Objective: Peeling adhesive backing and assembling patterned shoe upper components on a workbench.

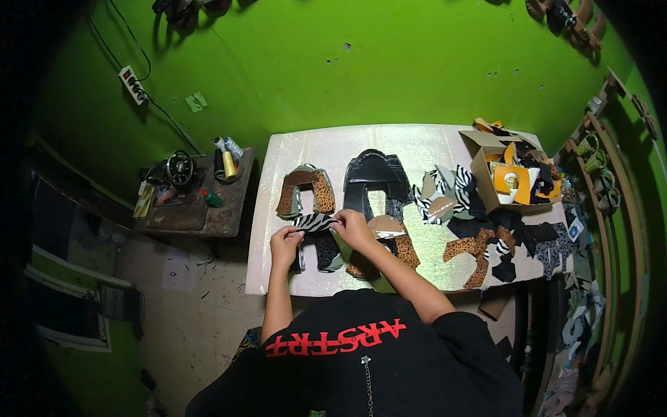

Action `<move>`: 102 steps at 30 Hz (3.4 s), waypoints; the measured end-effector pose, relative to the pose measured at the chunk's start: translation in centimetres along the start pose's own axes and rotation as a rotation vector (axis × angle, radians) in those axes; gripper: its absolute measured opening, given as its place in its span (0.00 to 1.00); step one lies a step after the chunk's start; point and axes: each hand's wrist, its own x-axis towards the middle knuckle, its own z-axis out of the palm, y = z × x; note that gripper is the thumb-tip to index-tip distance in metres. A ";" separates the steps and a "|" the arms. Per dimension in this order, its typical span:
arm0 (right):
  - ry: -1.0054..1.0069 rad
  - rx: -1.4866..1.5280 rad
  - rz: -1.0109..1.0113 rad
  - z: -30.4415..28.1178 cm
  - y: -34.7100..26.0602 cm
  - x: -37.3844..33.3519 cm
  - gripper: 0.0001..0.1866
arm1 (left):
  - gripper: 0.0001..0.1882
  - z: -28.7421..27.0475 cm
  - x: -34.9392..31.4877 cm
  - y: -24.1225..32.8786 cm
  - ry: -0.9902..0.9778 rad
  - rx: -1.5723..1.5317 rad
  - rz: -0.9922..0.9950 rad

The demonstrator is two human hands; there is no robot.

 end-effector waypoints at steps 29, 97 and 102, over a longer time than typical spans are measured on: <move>0.165 -0.121 0.173 8.5 1.7 0.2 0.15 | 0.09 -1.6 2.2 -4.0 0.127 0.494 0.010; -0.197 -0.056 0.266 -27.2 8.4 -13.7 0.15 | 0.14 28.6 -7.8 8.3 -0.775 0.113 0.306; -0.075 0.001 0.378 -26.3 9.6 -13.1 0.13 | 0.08 26.0 -7.7 8.6 -0.657 -0.028 0.067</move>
